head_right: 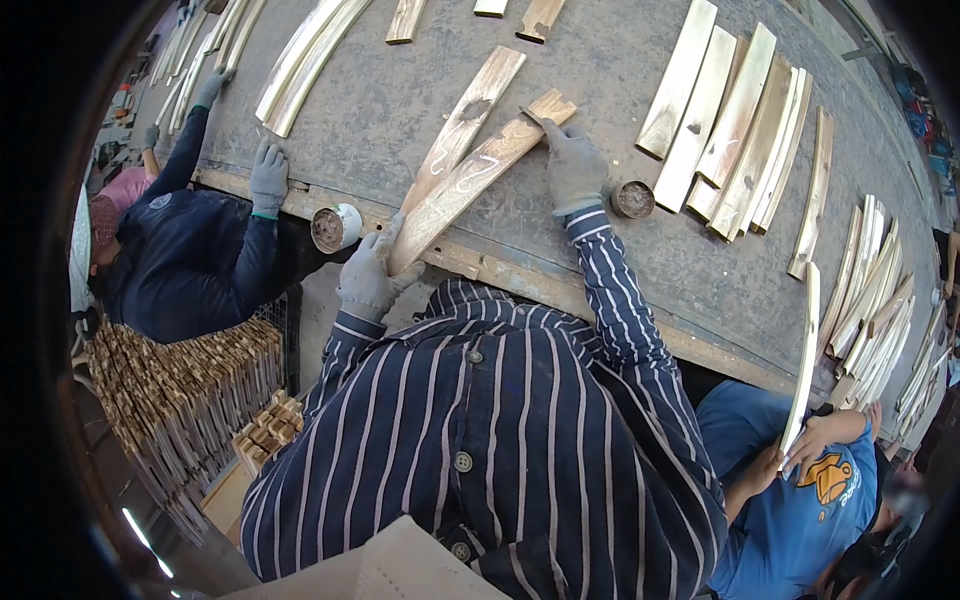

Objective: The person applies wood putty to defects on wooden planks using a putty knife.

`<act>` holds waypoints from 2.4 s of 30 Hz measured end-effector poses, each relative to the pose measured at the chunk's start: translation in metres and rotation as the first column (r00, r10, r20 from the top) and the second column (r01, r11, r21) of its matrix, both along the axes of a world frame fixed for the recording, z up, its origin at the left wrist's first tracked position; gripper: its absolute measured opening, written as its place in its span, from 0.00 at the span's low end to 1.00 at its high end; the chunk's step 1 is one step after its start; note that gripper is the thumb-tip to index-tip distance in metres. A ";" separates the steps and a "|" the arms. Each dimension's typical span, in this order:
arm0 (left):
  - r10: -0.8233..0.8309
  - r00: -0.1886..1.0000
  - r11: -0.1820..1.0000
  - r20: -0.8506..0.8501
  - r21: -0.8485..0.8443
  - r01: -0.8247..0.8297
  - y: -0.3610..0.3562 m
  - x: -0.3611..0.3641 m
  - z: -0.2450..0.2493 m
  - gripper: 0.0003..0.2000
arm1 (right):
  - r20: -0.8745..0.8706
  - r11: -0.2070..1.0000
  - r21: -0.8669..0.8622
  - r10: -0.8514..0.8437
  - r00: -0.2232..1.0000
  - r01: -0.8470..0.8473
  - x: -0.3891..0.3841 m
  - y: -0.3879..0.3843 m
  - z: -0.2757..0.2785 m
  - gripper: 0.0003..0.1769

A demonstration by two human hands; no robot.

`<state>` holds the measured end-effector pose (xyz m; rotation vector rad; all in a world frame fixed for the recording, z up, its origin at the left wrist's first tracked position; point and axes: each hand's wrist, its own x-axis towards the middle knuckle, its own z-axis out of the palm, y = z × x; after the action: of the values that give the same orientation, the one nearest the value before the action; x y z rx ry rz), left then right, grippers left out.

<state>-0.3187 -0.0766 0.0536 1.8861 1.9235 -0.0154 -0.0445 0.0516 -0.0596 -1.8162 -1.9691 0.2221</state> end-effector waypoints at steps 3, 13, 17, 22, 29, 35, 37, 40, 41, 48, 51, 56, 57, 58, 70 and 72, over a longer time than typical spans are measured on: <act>0.010 1.000 0.999 -0.006 -0.033 -0.010 0.000 -0.001 -0.001 0.41 | -0.035 1.000 -0.022 -0.009 0.999 0.008 -0.003 -0.002 0.011 0.16; 0.024 0.998 0.999 0.064 0.019 -0.025 -0.013 -0.012 -0.010 0.40 | -0.163 0.984 0.027 -0.168 0.972 0.174 0.016 0.002 0.007 0.17; 0.045 0.999 0.999 0.005 -0.007 -0.045 -0.010 -0.006 -0.002 0.40 | -0.245 0.999 -0.016 -0.037 0.969 0.034 0.001 -0.014 0.018 0.16; 0.033 0.999 0.999 0.023 0.033 -0.034 -0.012 -0.007 -0.009 0.39 | -0.227 0.994 -0.074 0.059 0.972 -0.078 -0.023 -0.040 0.026 0.18; 0.061 0.998 0.998 0.004 -0.031 -0.061 -0.012 -0.003 -0.002 0.39 | 0.105 0.994 -0.034 0.109 0.988 -0.106 -0.031 -0.047 0.023 0.20; 0.075 0.997 0.997 0.023 -0.012 -0.075 -0.015 0.001 -0.001 0.39 | -0.047 0.992 -0.049 0.111 0.993 -0.113 -0.023 -0.040 0.030 0.21; 0.081 0.997 0.997 -0.008 0.003 -0.081 -0.015 0.004 0.003 0.38 | 0.039 0.984 -0.164 0.083 0.996 -0.076 -0.026 -0.035 0.027 0.20; 0.032 0.997 0.996 -0.070 0.085 -0.026 -0.017 0.004 -0.002 0.38 | -0.244 0.975 -0.088 0.179 0.953 -0.206 -0.025 -0.041 0.030 0.21; 0.035 0.997 0.996 -0.070 0.082 -0.029 -0.019 0.002 -0.005 0.38 | -0.245 0.974 -0.090 0.182 0.952 -0.209 -0.025 -0.043 0.032 0.21; -0.014 0.991 0.981 -0.136 0.190 0.040 -0.016 0.001 -0.005 0.39 | -0.204 0.982 0.000 0.183 0.962 -0.187 -0.032 -0.051 0.037 0.21; 0.010 0.995 0.989 -0.100 0.150 0.005 -0.015 0.004 0.001 0.40 | -0.081 0.976 0.032 0.215 0.973 -0.213 -0.038 -0.059 0.030 0.25; 0.022 0.997 0.993 -0.074 0.116 -0.013 -0.016 0.005 0.003 0.38 | -0.105 0.975 -0.026 0.216 0.971 -0.220 -0.037 -0.072 0.042 0.23; 0.003 0.995 0.989 -0.100 0.150 0.012 -0.017 0.005 0.002 0.38 | -0.183 0.974 -0.022 0.216 0.959 -0.223 -0.035 -0.073 0.047 0.23; -0.014 0.992 0.982 -0.126 0.183 0.038 -0.018 0.005 0.001 0.38 | -0.182 0.975 -0.025 0.214 0.960 -0.222 -0.034 -0.071 0.048 0.23; -0.052 0.922 0.840 -0.385 0.483 0.249 -0.016 -0.001 -0.013 0.30 | 0.028 0.973 -0.090 0.214 0.976 -0.211 -0.034 -0.060 0.067 0.23; -0.049 0.918 0.841 -0.392 0.479 0.250 -0.016 -0.002 -0.017 0.31 | 0.087 0.976 -0.154 0.167 0.982 -0.153 -0.036 -0.058 0.070 0.23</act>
<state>-0.3208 -0.0930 0.0365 2.5517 2.1701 0.1299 -0.0808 -0.0068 0.0108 -1.7889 -2.2247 0.3423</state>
